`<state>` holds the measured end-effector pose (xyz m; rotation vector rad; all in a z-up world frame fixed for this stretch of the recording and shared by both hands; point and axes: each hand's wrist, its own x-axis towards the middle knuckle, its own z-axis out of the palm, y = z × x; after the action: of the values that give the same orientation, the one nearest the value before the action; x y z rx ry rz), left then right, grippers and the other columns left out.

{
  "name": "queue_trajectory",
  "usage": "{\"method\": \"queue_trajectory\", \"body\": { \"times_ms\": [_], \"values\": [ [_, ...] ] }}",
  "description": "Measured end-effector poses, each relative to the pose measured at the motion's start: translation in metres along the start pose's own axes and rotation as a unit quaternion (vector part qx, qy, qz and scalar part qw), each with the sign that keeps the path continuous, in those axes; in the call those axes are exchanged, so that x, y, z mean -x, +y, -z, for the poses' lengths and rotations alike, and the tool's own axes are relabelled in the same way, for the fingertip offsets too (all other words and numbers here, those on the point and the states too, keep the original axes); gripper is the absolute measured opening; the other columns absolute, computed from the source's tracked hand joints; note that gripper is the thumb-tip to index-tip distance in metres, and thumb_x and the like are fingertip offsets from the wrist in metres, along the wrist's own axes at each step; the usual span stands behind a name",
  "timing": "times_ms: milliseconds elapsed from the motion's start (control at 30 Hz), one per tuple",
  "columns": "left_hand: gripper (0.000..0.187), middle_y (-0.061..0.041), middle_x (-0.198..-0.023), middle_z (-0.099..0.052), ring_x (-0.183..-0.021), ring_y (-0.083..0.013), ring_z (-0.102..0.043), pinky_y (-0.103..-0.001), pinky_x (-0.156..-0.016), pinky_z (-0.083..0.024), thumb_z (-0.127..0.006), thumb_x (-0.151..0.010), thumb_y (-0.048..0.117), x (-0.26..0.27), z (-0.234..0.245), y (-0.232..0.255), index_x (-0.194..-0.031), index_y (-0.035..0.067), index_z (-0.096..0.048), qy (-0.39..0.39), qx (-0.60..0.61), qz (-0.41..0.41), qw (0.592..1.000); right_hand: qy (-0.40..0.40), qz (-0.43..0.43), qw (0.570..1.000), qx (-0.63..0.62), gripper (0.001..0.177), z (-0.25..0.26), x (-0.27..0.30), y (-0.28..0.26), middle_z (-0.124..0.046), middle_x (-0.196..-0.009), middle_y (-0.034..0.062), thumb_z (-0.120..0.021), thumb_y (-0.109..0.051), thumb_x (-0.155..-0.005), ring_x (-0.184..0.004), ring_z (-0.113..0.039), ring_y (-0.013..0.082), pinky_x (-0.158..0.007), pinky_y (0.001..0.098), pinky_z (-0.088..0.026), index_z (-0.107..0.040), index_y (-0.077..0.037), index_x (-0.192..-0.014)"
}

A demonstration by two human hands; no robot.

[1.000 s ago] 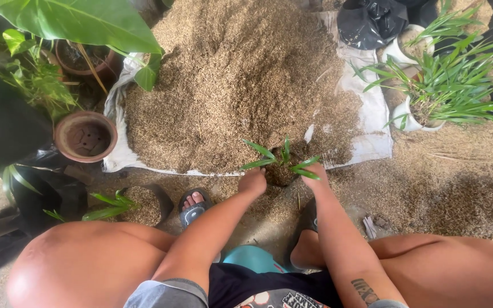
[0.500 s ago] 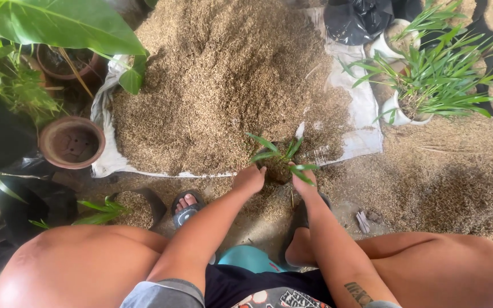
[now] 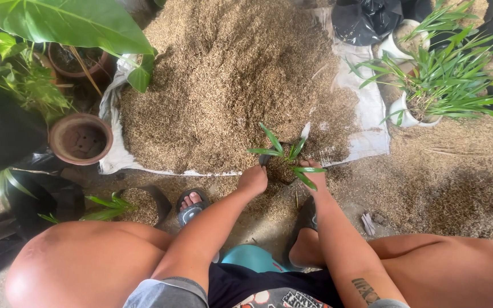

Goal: The person fills a small black plastic pot with a soil and rice husk mixture, then carefully plants a seedling into it and packs the soil.

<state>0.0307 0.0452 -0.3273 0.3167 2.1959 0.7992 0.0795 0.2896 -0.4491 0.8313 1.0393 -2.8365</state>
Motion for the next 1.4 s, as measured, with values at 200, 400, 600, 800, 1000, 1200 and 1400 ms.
{"method": "queue_trajectory", "body": {
  "times_ms": [200, 400, 600, 800, 1000, 1200, 1400],
  "values": [
    [0.052, -0.033, -0.093, -0.072, -0.094, -0.0513, -0.073, -0.056, -0.076, -0.061, -0.032, -0.106, 0.021, 0.026, 0.024, 0.01, -0.103, -0.014, -0.071, 0.033, 0.026, -0.005, 0.999, 0.236, 0.135, 0.674, 0.687, 0.043, -0.068, 0.062, -0.017, -0.064, -0.067, 0.0241, -0.05, -0.03, -0.103, -0.065, -0.069, 0.04, -0.045, 0.0421, -0.054, -0.071, 0.001, -0.08],
    [0.051, -0.03, -0.089, -0.073, -0.094, -0.0473, -0.074, -0.052, -0.08, -0.062, -0.034, -0.104, 0.023, 0.032, 0.03, 0.001, -0.095, -0.008, -0.074, 0.04, -0.017, -0.007, 0.999, 0.275, 0.171, 0.631, 0.705, 0.04, -0.018, 0.056, 0.025, -0.065, -0.067, 0.0248, -0.059, -0.035, -0.088, -0.078, -0.066, 0.0494, -0.075, 0.0593, -0.055, -0.07, 0.0, -0.072],
    [0.054, -0.03, -0.099, -0.074, -0.101, -0.0511, -0.072, -0.059, -0.088, -0.059, -0.035, -0.105, 0.035, 0.004, 0.026, -0.019, -0.107, -0.004, -0.073, 0.06, -0.059, -0.012, 0.996, 0.251, 0.255, 0.624, 0.695, 0.031, -0.01, 0.047, 0.027, -0.065, -0.067, 0.015, -0.061, -0.036, -0.091, -0.077, -0.068, 0.0432, -0.072, 0.0516, -0.056, -0.066, -0.013, -0.07],
    [0.072, -0.035, -0.142, -0.056, -0.138, -0.0474, -0.052, -0.06, -0.112, -0.045, -0.035, -0.109, 0.051, 0.07, 0.079, 0.064, -0.157, -0.003, -0.032, -0.032, 0.012, 0.079, 0.996, 0.242, 0.029, 0.713, 0.658, 0.047, -0.087, 0.078, 0.002, -0.074, -0.094, 0.0194, -0.068, -0.058, -0.088, -0.102, -0.07, 0.0406, -0.09, 0.0511, -0.056, -0.068, -0.012, -0.095],
    [0.052, -0.035, -0.123, -0.066, -0.119, -0.0499, -0.065, -0.061, -0.093, -0.057, -0.028, -0.112, 0.024, 0.07, 0.054, 0.051, -0.141, -0.014, -0.05, 0.006, 0.002, 0.015, 1.0, 0.243, 0.052, 0.889, 0.384, 0.04, -0.118, 0.091, -0.031, -0.066, -0.098, 0.0175, -0.069, -0.041, -0.096, -0.101, -0.068, 0.039, -0.097, 0.044, -0.049, -0.053, -0.005, -0.101],
    [0.045, -0.032, -0.111, -0.071, -0.11, -0.0494, -0.07, -0.061, -0.091, -0.056, -0.03, -0.109, 0.016, 0.005, 0.025, -0.03, -0.132, -0.01, -0.058, 0.073, -0.009, 0.019, 0.997, 0.086, -0.06, 0.752, 0.651, 0.018, -0.123, 0.079, -0.018, -0.079, -0.087, 0.0058, -0.072, -0.034, -0.089, -0.087, -0.077, 0.0236, -0.083, 0.0393, -0.057, -0.074, -0.017, -0.095],
    [0.045, -0.028, -0.114, -0.072, -0.112, -0.0486, -0.07, -0.059, -0.094, -0.057, -0.032, -0.108, 0.026, 0.035, 0.051, 0.006, -0.141, 0.003, -0.055, 0.039, -0.039, 0.039, 0.998, 0.096, -0.254, 0.825, 0.496, 0.051, -0.157, 0.083, -0.042, -0.069, -0.089, 0.0197, -0.067, -0.047, -0.081, -0.076, -0.077, 0.0348, -0.072, 0.0442, -0.06, -0.07, 0.0, -0.101]
  ]
}}
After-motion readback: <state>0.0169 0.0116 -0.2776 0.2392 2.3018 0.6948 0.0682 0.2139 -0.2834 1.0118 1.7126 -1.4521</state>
